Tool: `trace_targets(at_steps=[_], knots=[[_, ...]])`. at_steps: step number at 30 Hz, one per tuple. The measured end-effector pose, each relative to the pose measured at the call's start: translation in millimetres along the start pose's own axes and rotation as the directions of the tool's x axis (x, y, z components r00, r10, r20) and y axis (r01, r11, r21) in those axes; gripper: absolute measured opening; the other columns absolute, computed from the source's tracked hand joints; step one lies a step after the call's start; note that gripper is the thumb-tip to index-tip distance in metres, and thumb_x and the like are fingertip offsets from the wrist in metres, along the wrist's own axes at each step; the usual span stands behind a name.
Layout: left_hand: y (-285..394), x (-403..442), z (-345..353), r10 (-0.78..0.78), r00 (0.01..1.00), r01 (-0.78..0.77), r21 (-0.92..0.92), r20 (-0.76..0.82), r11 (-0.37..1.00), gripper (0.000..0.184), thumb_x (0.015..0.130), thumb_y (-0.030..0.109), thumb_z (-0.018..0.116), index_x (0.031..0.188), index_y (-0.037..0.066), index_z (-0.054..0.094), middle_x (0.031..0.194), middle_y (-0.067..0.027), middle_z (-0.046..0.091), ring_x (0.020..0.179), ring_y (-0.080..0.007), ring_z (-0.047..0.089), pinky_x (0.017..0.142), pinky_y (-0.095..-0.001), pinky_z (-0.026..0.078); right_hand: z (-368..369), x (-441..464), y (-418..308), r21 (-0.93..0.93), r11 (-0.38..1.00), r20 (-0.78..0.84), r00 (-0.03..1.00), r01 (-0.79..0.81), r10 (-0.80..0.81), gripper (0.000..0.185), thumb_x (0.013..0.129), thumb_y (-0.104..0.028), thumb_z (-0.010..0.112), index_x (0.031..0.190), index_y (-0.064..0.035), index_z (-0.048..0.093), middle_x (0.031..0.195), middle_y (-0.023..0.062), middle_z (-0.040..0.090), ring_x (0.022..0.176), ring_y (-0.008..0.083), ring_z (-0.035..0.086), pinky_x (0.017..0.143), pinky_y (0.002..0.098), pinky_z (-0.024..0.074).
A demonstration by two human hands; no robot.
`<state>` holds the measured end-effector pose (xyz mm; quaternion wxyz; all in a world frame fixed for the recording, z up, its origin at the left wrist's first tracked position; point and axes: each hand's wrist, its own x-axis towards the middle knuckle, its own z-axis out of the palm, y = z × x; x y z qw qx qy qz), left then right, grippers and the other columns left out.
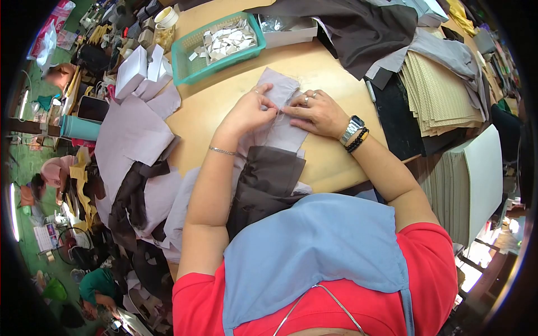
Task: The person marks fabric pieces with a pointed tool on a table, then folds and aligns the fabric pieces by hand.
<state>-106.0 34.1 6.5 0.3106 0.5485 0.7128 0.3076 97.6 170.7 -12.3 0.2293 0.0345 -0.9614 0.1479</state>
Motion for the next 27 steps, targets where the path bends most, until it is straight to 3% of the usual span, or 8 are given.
trace_targets(at_steps=[4,13,16,19,25,27], knots=[[2,-1,3,0.013,0.999,-0.012,0.006,-0.050,1.000,0.024,0.074,0.020,0.071,0.088,0.001,0.077,0.145,-0.0248,0.046,0.132,-0.0371,0.048,0.108,-0.0362,0.040,2,-1,1,0.026,1.000,-0.015,1.000,0.002,-0.002,0.029,0.086,-0.031,0.071,0.113,-0.0203,0.071,0.103,-0.0009,0.065,0.098,0.0180,0.061,0.083,0.0350,0.0469],[6,0,6,0.017,0.997,-0.012,0.061,-0.073,0.998,0.023,0.076,0.019,0.075,0.084,-0.002,0.075,0.144,-0.0245,0.048,0.131,-0.0351,0.050,0.108,-0.0367,0.040,0,0,0,0.018,1.000,-0.034,0.999,0.003,-0.002,0.026,0.085,-0.031,0.072,0.108,-0.0185,0.072,0.102,-0.0010,0.065,0.098,0.0178,0.061,0.082,0.0350,0.0476],[6,1,6,0.003,0.997,0.003,0.077,-0.076,0.997,0.022,0.076,0.018,0.074,0.085,-0.001,0.076,0.145,-0.0222,0.049,0.130,-0.0344,0.051,0.107,-0.0361,0.041,1,0,2,0.017,1.000,-0.022,0.999,0.023,-0.023,0.031,0.085,-0.029,0.072,0.114,-0.0174,0.070,0.106,0.0000,0.065,0.094,0.0194,0.061,0.083,0.0347,0.0473],[9,-1,7,-0.001,0.997,0.008,0.085,-0.081,0.996,0.020,0.076,0.017,0.072,0.083,-0.002,0.075,0.145,-0.0201,0.049,0.129,-0.0341,0.052,0.105,-0.0358,0.042,-1,1,-1,-0.011,1.000,0.000,1.000,-0.007,0.007,0.036,0.087,-0.033,0.070,0.121,-0.0209,0.066,0.106,0.0000,0.064,0.100,0.0192,0.061,0.084,0.0348,0.0479],[0,-2,16,0.036,0.986,-0.030,0.041,-0.161,0.999,0.021,0.077,0.017,0.069,0.080,-0.003,0.072,0.139,-0.0199,0.054,0.119,-0.0299,0.059,0.092,-0.0353,0.049,1,1,-1,-0.044,0.999,0.010,1.000,-0.002,0.002,0.038,0.088,-0.035,0.068,0.123,-0.0228,0.064,0.111,0.0015,0.063,0.103,0.0196,0.060,0.085,0.0377,0.0471],[-3,-4,24,0.096,0.966,-0.079,0.081,-0.242,0.994,0.020,0.078,0.016,0.069,0.079,-0.004,0.069,0.133,-0.0198,0.057,0.110,-0.0294,0.063,0.085,-0.0341,0.051,-2,3,-3,-0.035,0.998,0.048,0.997,-0.055,0.057,0.039,0.086,-0.035,0.070,0.122,-0.0213,0.065,0.112,0.0022,0.063,0.100,0.0219,0.060,0.085,0.0378,0.0459]])
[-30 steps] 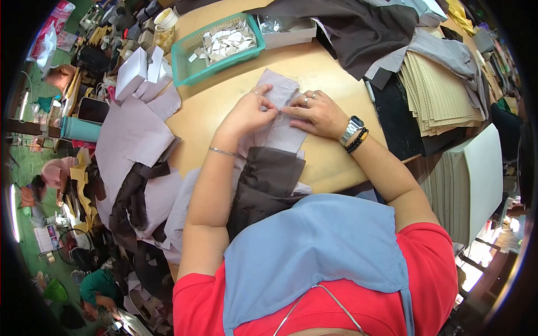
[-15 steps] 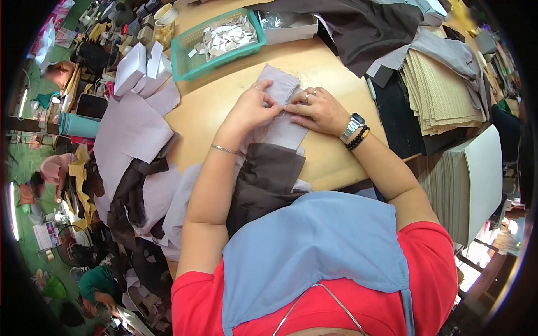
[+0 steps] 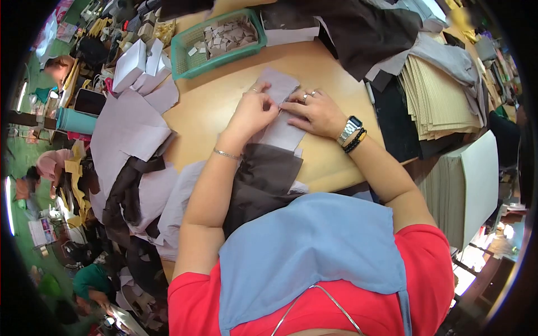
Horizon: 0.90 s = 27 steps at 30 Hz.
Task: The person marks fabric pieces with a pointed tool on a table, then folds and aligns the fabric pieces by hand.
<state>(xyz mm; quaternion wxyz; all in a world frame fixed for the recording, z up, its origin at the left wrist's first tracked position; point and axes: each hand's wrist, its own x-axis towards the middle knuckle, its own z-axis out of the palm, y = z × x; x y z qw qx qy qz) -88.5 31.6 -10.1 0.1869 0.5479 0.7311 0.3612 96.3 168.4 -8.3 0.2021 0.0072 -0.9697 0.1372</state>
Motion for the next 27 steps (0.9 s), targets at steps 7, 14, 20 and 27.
trace_targets(at_steps=[7,14,20,27], knots=[[1,-12,17,0.097,0.975,-0.070,0.140,-0.201,0.988,0.013,0.077,0.015,0.069,0.075,0.004,0.063,0.125,-0.0161,0.061,0.114,-0.0322,0.059,0.100,-0.0519,0.041,-4,6,-5,-0.063,0.991,-0.012,0.993,-0.120,0.119,0.042,0.083,-0.044,0.070,0.118,-0.0208,0.064,0.111,0.0042,0.063,0.096,0.0252,0.059,0.080,0.0387,0.0432],[1,-16,22,0.111,0.962,-0.081,0.126,-0.250,0.989,0.014,0.077,0.017,0.070,0.075,0.005,0.062,0.121,-0.0138,0.062,0.115,-0.0334,0.058,0.103,-0.0620,0.036,-2,5,-3,-0.034,0.999,-0.014,1.000,-0.014,0.013,0.040,0.084,-0.039,0.071,0.120,-0.0214,0.064,0.111,0.0030,0.061,0.094,0.0242,0.059,0.079,0.0386,0.0434],[-2,-15,23,0.109,0.963,-0.083,0.114,-0.245,0.990,0.013,0.079,0.017,0.070,0.077,0.006,0.062,0.123,-0.0124,0.061,0.114,-0.0327,0.058,0.104,-0.0629,0.034,-1,6,-3,-0.019,1.000,-0.020,1.000,0.005,-0.005,0.037,0.084,-0.037,0.071,0.116,-0.0207,0.066,0.111,0.0029,0.061,0.094,0.0236,0.059,0.078,0.0388,0.0436],[-2,-15,25,0.097,0.962,-0.073,0.100,-0.254,0.992,0.011,0.081,0.016,0.067,0.081,0.007,0.062,0.124,-0.0109,0.060,0.112,-0.0310,0.060,0.105,-0.0649,0.031,-4,8,-7,-0.074,0.997,-0.037,0.999,-0.037,0.034,0.033,0.083,-0.038,0.071,0.110,-0.0206,0.068,0.108,0.0017,0.063,0.093,0.0228,0.060,0.077,0.0384,0.0439]])
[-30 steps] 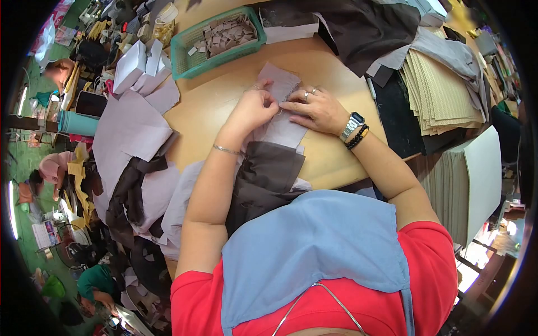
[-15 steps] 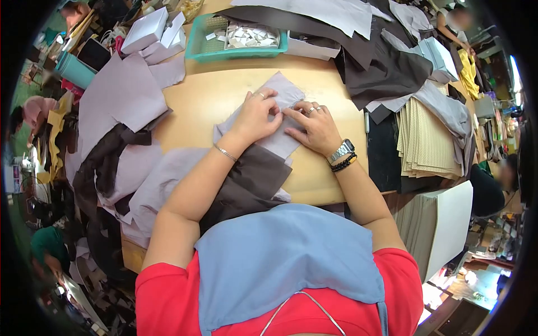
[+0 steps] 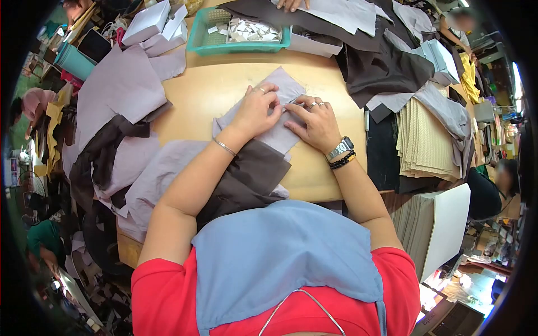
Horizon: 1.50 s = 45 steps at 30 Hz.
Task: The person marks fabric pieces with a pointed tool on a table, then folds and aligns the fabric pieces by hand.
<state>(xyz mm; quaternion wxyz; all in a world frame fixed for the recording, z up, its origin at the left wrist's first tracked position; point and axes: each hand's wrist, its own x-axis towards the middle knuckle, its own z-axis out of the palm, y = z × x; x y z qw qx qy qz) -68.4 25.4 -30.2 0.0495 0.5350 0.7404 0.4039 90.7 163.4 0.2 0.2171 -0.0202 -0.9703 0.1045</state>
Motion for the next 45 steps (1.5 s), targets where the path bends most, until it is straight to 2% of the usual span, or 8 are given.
trace_targets(at_steps=[5,12,20,23,26,29,35,45], knots=[[-1,-1,2,0.011,1.000,-0.011,0.032,-0.010,0.999,0.009,0.081,0.015,0.066,0.084,0.007,0.062,0.124,-0.0099,0.060,0.110,-0.0306,0.061,0.105,-0.0664,0.031,2,-1,2,-0.018,1.000,-0.012,1.000,-0.007,0.007,0.034,0.082,-0.041,0.072,0.109,-0.0201,0.069,0.107,0.0016,0.063,0.094,0.0231,0.060,0.077,0.0388,0.0444],[9,-3,-4,0.065,0.996,-0.072,0.129,0.063,0.989,0.013,0.082,0.016,0.064,0.095,0.014,0.064,0.121,-0.0083,0.061,0.114,-0.0311,0.059,0.101,-0.0710,0.034,1,-1,0,-0.098,0.980,-0.043,0.985,-0.171,0.167,0.050,0.077,-0.052,0.073,0.113,-0.0187,0.067,0.110,0.0064,0.063,0.098,0.0261,0.059,0.079,0.0414,0.0431],[9,-6,3,0.088,0.995,-0.094,0.238,0.035,0.967,0.026,0.085,0.015,0.061,0.110,0.017,0.068,0.125,-0.0079,0.060,0.120,-0.0291,0.056,0.101,-0.0688,0.035,4,-2,1,-0.168,0.944,-0.071,0.958,-0.285,0.277,0.058,0.077,-0.055,0.071,0.121,-0.0175,0.064,0.113,0.0104,0.063,0.102,0.0285,0.058,0.080,0.0446,0.0408],[8,-6,5,0.105,0.994,-0.113,0.282,0.044,0.953,0.029,0.086,0.016,0.060,0.114,0.018,0.068,0.125,-0.0080,0.060,0.122,-0.0280,0.054,0.101,-0.0680,0.035,6,-4,3,-0.074,0.951,-0.079,0.952,-0.300,0.295,0.057,0.080,-0.049,0.071,0.125,-0.0149,0.061,0.118,0.0095,0.063,0.108,0.0282,0.058,0.089,0.0486,0.0416],[7,-7,5,0.107,0.993,-0.118,0.316,0.052,0.941,0.031,0.086,0.017,0.059,0.116,0.018,0.068,0.126,-0.0082,0.060,0.124,-0.0272,0.053,0.102,-0.0673,0.035,7,-6,10,-0.031,0.997,-0.029,0.997,-0.073,0.072,0.053,0.084,-0.041,0.070,0.126,-0.0128,0.059,0.124,0.0067,0.062,0.115,0.0267,0.057,0.101,0.0522,0.0386],[6,-8,6,0.108,0.993,-0.118,0.316,0.051,0.941,0.030,0.086,0.017,0.060,0.115,0.018,0.068,0.126,-0.0080,0.060,0.124,-0.0267,0.054,0.102,-0.0672,0.035,7,-6,7,-0.003,0.995,0.036,0.995,-0.096,0.096,0.048,0.085,-0.035,0.070,0.126,-0.0120,0.058,0.128,0.0043,0.061,0.119,0.0247,0.056,0.108,0.0532,0.0351],[6,-20,-8,0.144,0.986,-0.160,0.254,0.080,0.954,0.024,0.084,0.018,0.065,0.108,0.018,0.072,0.118,-0.0047,0.064,0.118,-0.0255,0.059,0.101,-0.0681,0.035,8,-4,8,0.018,0.993,0.046,0.992,-0.119,0.118,0.047,0.086,-0.037,0.069,0.123,-0.0119,0.059,0.128,0.0059,0.060,0.117,0.0265,0.057,0.105,0.0522,0.0379],[13,-55,-43,0.148,0.978,-0.188,0.316,0.146,0.930,0.020,0.086,0.027,0.071,0.103,0.018,0.072,0.113,-0.0018,0.066,0.116,-0.0233,0.061,0.102,-0.0675,0.035,1,-1,-2,-0.068,0.991,0.162,0.979,-0.115,0.124,0.052,0.086,-0.050,0.065,0.126,-0.0159,0.059,0.133,0.0096,0.056,0.122,0.0319,0.053,0.104,0.0603,0.0361]])
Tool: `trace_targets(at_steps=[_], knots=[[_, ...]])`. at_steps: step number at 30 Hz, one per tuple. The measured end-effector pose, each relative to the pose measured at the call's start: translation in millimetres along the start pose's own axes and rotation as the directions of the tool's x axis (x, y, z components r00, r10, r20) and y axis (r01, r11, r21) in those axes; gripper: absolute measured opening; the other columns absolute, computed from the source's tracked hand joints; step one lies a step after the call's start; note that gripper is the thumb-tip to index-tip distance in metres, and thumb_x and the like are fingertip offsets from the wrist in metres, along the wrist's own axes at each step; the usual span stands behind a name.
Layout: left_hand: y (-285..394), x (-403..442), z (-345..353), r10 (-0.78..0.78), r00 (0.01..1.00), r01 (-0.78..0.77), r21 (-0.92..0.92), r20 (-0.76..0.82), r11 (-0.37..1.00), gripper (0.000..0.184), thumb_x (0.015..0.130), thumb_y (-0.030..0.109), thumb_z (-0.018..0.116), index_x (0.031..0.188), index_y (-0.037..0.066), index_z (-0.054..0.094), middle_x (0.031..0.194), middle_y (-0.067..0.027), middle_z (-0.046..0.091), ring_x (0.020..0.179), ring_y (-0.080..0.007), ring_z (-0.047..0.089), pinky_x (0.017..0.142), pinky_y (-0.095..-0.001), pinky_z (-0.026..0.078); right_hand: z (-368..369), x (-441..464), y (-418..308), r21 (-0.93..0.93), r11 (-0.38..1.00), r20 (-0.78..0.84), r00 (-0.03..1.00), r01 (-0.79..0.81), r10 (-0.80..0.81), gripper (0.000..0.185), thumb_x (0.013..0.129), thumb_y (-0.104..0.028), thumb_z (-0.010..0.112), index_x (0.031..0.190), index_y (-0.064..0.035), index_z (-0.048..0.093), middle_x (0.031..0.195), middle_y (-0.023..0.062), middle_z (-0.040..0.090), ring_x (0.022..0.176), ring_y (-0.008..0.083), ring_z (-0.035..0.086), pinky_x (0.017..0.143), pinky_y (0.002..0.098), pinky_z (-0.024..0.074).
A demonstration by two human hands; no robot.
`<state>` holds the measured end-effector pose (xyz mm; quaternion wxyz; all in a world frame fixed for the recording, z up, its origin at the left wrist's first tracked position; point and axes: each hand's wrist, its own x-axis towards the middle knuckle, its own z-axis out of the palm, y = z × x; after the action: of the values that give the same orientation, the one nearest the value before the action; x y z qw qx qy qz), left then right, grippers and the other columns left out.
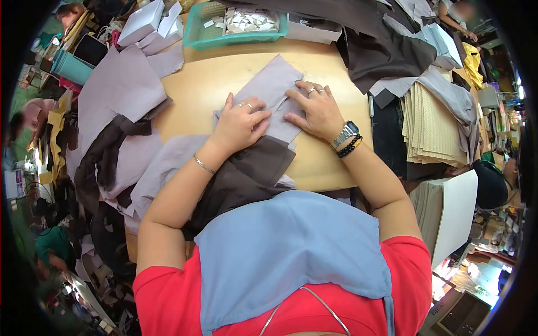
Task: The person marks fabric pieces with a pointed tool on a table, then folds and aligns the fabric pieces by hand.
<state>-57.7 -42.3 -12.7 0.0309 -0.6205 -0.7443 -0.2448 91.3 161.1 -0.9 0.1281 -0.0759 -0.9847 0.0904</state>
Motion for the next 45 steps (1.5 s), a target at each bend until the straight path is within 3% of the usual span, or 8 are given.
trace_targets(at_steps=[2,8,11,14,32,35,38,45], knots=[[1,-3,0,-0.008,1.000,0.008,-0.004,-0.013,1.000,0.020,0.086,0.028,0.071,0.103,0.018,0.072,0.113,-0.0014,0.066,0.115,-0.0228,0.062,0.103,-0.0676,0.034,-4,-2,-10,-0.109,0.993,0.035,0.999,0.036,-0.032,0.055,0.086,-0.050,0.065,0.129,-0.0157,0.058,0.134,0.0116,0.055,0.125,0.0317,0.051,0.105,0.0613,0.0347],[4,-11,-6,-0.011,1.000,0.010,0.035,0.003,0.999,0.021,0.085,0.031,0.071,0.102,0.018,0.072,0.112,-0.0009,0.066,0.114,-0.0201,0.061,0.104,-0.0681,0.032,-4,-3,-10,-0.092,0.983,0.028,0.987,0.159,-0.157,0.053,0.089,-0.054,0.060,0.128,-0.0181,0.058,0.134,0.0119,0.053,0.130,0.0299,0.047,0.106,0.0678,0.0282],[9,-15,-14,-0.027,0.999,0.024,0.074,0.037,0.997,0.023,0.085,0.034,0.071,0.103,0.019,0.073,0.113,-0.0001,0.066,0.114,-0.0195,0.062,0.104,-0.0688,0.032,-9,-5,-18,-0.087,0.984,0.110,0.983,0.158,-0.148,0.054,0.090,-0.051,0.060,0.128,-0.0140,0.057,0.133,0.0111,0.053,0.129,0.0288,0.048,0.107,0.0661,0.0293],[14,-21,-20,-0.039,0.997,0.032,0.117,0.064,0.993,0.022,0.086,0.035,0.070,0.102,0.019,0.073,0.112,-0.0001,0.066,0.114,-0.0190,0.061,0.104,-0.0695,0.030,-8,-3,-19,-0.092,0.972,0.059,0.976,0.215,-0.211,0.053,0.091,-0.048,0.059,0.129,-0.0111,0.055,0.132,0.0106,0.054,0.129,0.0283,0.049,0.107,0.0648,0.0306],[25,-64,-26,-0.161,0.987,0.157,0.198,0.003,0.968,0.021,0.088,0.036,0.069,0.102,0.021,0.073,0.113,0.0026,0.066,0.115,-0.0199,0.062,0.103,-0.0699,0.030,8,-6,-41,-0.079,0.954,0.213,0.940,0.288,-0.266,0.046,0.091,-0.019,0.057,0.136,-0.0134,0.050,0.133,0.0118,0.052,0.128,0.0290,0.050,0.103,0.0633,0.0376],[28,-67,-27,-0.161,0.987,0.159,0.227,-0.013,0.961,0.021,0.088,0.036,0.069,0.102,0.022,0.073,0.112,0.0031,0.066,0.115,-0.0194,0.061,0.103,-0.0697,0.029,-4,-8,-51,-0.134,0.943,0.266,0.928,0.304,-0.262,0.045,0.091,-0.016,0.055,0.136,-0.0162,0.051,0.134,0.0112,0.051,0.129,0.0292,0.048,0.104,0.0632,0.0366],[30,-69,-29,-0.150,0.988,0.150,0.266,-0.022,0.952,0.021,0.087,0.037,0.069,0.103,0.023,0.073,0.111,0.0035,0.065,0.115,-0.0186,0.061,0.104,-0.0692,0.028,2,-8,-49,-0.079,0.926,0.205,0.915,0.370,-0.348,0.047,0.090,-0.017,0.053,0.137,-0.0185,0.050,0.134,0.0141,0.051,0.130,0.0298,0.048,0.104,0.0658,0.0361],[27,-71,-29,-0.107,0.994,0.103,0.302,-0.003,0.948,0.026,0.087,0.037,0.068,0.109,0.023,0.071,0.110,0.0042,0.065,0.115,-0.0173,0.061,0.107,-0.0678,0.024,7,-11,-58,-0.030,0.934,0.219,0.914,0.355,-0.341,0.047,0.091,-0.019,0.053,0.138,-0.0210,0.049,0.134,0.0141,0.051,0.128,0.0299,0.049,0.102,0.0651,0.0381]])
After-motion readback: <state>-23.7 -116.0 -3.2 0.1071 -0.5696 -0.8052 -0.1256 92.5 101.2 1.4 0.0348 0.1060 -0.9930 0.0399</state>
